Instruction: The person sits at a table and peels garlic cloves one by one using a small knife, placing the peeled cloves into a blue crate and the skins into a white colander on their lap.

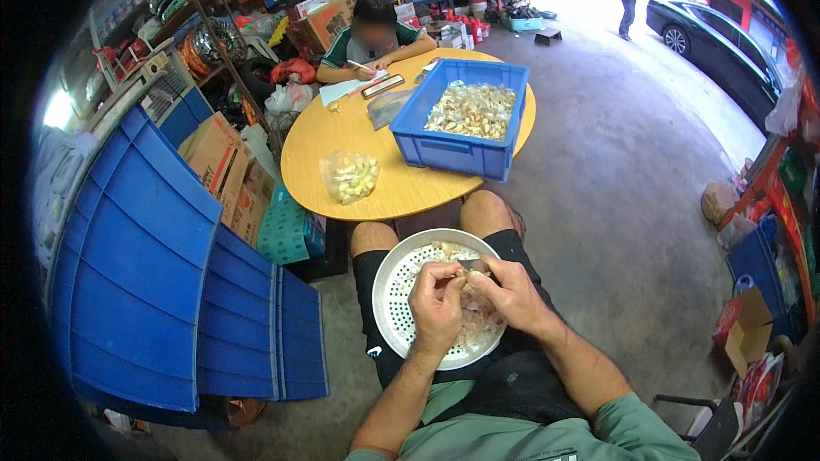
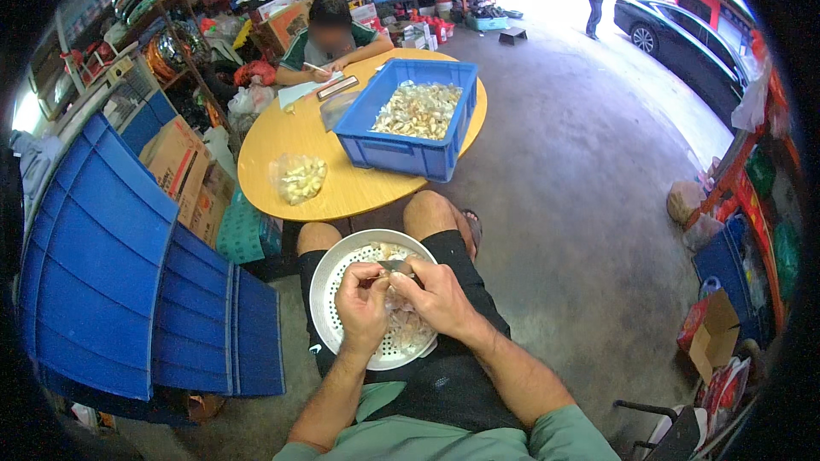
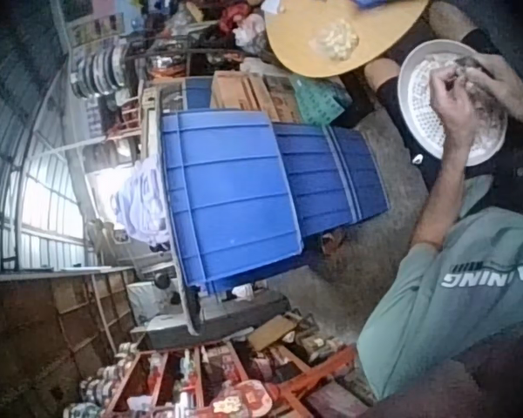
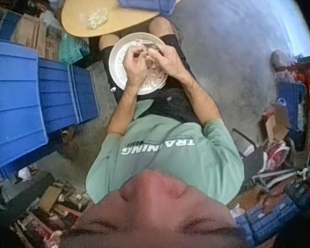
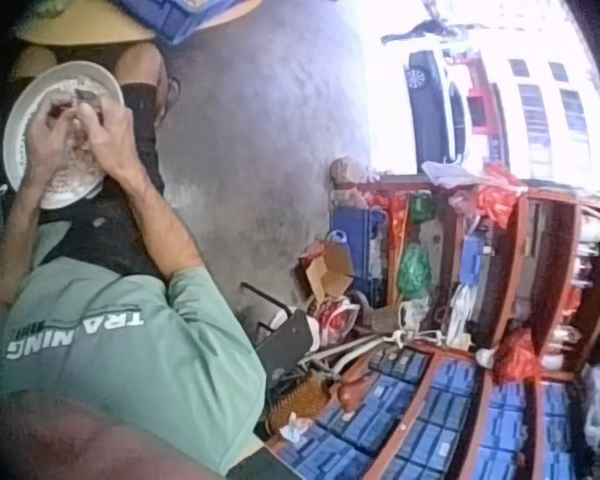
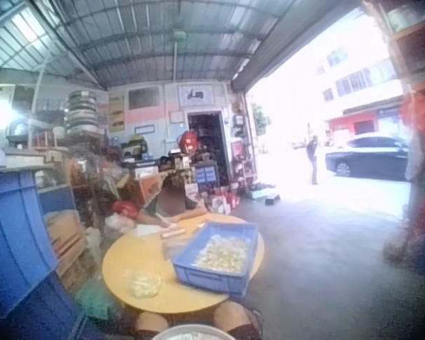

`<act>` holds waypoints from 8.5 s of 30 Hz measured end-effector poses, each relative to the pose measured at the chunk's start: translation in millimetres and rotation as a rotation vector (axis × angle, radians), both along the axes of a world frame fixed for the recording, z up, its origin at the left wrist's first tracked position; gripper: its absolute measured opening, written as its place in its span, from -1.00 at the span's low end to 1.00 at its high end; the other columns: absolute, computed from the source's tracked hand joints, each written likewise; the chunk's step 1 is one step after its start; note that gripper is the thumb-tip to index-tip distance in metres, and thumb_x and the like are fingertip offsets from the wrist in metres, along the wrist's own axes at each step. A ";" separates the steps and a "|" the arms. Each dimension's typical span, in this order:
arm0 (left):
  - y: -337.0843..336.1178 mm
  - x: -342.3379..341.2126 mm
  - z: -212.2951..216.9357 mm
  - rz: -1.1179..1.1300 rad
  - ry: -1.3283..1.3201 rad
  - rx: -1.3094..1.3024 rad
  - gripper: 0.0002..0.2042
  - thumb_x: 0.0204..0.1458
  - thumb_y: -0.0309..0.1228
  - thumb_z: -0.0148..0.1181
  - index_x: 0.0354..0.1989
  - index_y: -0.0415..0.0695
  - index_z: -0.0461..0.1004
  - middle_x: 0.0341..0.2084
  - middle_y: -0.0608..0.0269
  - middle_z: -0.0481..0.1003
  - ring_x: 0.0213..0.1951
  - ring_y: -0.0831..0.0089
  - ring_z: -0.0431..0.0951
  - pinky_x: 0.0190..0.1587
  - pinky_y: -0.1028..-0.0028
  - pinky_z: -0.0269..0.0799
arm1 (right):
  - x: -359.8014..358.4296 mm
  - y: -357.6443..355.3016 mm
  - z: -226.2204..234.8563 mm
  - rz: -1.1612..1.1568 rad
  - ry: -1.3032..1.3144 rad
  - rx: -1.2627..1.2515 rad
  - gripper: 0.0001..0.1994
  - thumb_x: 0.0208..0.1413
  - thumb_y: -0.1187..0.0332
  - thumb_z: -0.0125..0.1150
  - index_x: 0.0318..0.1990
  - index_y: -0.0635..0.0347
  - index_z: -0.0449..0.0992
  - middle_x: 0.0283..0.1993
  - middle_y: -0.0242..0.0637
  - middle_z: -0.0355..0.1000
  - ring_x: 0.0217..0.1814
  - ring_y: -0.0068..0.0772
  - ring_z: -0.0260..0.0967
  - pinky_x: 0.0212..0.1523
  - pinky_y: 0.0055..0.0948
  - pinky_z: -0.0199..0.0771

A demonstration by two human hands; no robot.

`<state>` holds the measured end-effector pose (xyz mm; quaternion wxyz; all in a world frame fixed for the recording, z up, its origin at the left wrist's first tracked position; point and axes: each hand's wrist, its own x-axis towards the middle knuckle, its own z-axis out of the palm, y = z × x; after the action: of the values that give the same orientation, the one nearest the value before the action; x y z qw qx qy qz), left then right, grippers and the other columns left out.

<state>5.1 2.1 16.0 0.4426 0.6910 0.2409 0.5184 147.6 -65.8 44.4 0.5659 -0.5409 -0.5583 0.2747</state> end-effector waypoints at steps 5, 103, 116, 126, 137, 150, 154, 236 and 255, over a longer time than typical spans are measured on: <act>19.6 -9.4 -9.4 0.035 0.022 -0.127 -0.89 0.22 -0.61 0.21 -0.13 -0.31 0.46 -0.16 0.08 0.59 -0.18 0.43 0.64 -0.11 0.48 0.62 | -0.3 -8.0 11.4 0.070 0.068 -0.066 -0.72 0.28 0.28 0.18 -0.28 0.41 0.49 -0.49 -0.06 0.45 -0.47 -0.46 0.37 -0.41 -0.28 0.40; 2.7 -17.8 -7.5 -0.495 -0.575 -0.995 -0.88 0.27 -0.54 0.13 -0.05 -0.16 0.44 -0.09 0.15 0.56 -0.06 0.38 0.56 0.09 0.37 0.46 | -5.8 0.3 3.1 -0.127 -0.454 0.103 -0.71 0.09 0.25 0.38 -0.35 0.28 0.42 -0.40 -0.07 0.42 -0.34 0.05 0.49 -0.32 -0.09 0.46; 22.1 -24.8 -20.4 -0.556 -0.698 -1.102 -0.87 0.33 -0.42 0.12 -0.02 -0.12 0.46 -0.15 0.21 0.56 -0.14 0.44 0.55 -0.12 0.47 0.47 | -4.0 -3.1 4.0 0.006 -0.477 0.108 -0.75 0.09 0.26 0.34 -0.38 0.29 0.50 -0.43 -0.05 0.51 -0.38 0.06 0.53 -0.33 -0.08 0.51; 8.2 -21.3 -12.7 -0.367 -0.563 -0.909 -0.81 0.31 -0.53 0.12 0.05 -0.20 0.42 -0.13 0.19 0.55 -0.16 0.48 0.56 -0.19 0.55 0.45 | -2.4 3.5 -4.8 -0.266 -0.467 0.148 -0.84 0.06 0.48 0.28 -0.27 0.30 0.41 -0.42 -0.06 0.38 -0.39 0.01 0.45 -0.36 -0.19 0.44; -0.1 -17.0 -14.9 -0.421 -0.526 -0.857 -0.82 0.35 -0.41 0.11 0.02 -0.23 0.43 -0.15 0.19 0.55 -0.21 0.52 0.52 -0.19 0.55 0.41 | -6.7 0.5 2.2 -0.136 -0.412 0.040 -0.75 0.16 0.30 0.31 -0.30 0.30 0.41 -0.37 -0.03 0.43 -0.32 0.06 0.48 -0.30 -0.09 0.46; -12.1 -9.1 -12.5 -0.514 -0.602 -0.816 -0.83 0.33 -0.33 0.17 -0.03 -0.12 0.46 -0.20 0.22 0.56 -0.26 0.53 0.48 -0.17 0.52 0.41 | -5.6 1.3 -2.5 -0.206 -0.447 0.173 -0.71 0.11 0.25 0.39 -0.42 0.27 0.45 -0.47 -0.09 0.44 -0.43 -0.03 0.50 -0.41 -0.17 0.48; -15.2 -7.3 -10.9 -0.510 -0.611 -0.827 -0.82 0.33 -0.33 0.17 -0.03 -0.14 0.47 -0.20 0.22 0.56 -0.27 0.53 0.48 -0.16 0.52 0.42 | -7.5 1.0 -0.2 -0.212 -0.416 0.236 -0.73 0.09 0.28 0.39 -0.42 0.28 0.46 -0.47 -0.09 0.45 -0.43 -0.05 0.51 -0.42 -0.18 0.48; -6.3 -18.6 2.1 -0.322 -0.342 -0.636 -0.78 0.33 -0.55 0.04 0.09 -0.30 0.44 -0.10 0.17 0.56 -0.19 0.58 0.53 -0.10 0.53 0.50 | -9.6 -0.8 1.1 -0.161 -0.446 0.046 -0.71 0.18 0.22 0.30 -0.35 0.29 0.44 -0.39 0.00 0.46 -0.34 0.09 0.51 -0.34 -0.05 0.46; 1.6 -22.2 0.6 -0.530 -0.742 -1.084 -0.78 0.34 -0.46 0.06 0.11 -0.18 0.42 -0.11 0.18 0.55 -0.16 0.44 0.53 -0.09 0.44 0.43 | -8.5 -0.6 3.2 -0.100 -0.368 0.097 -0.73 0.16 0.28 0.31 -0.42 0.30 0.43 -0.45 0.01 0.46 -0.42 0.07 0.50 -0.39 -0.10 0.46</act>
<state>-17.1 3.8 16.6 0.8883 0.1865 0.1219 0.4017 139.0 -66.4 47.6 0.4925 -0.5811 -0.6375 0.1154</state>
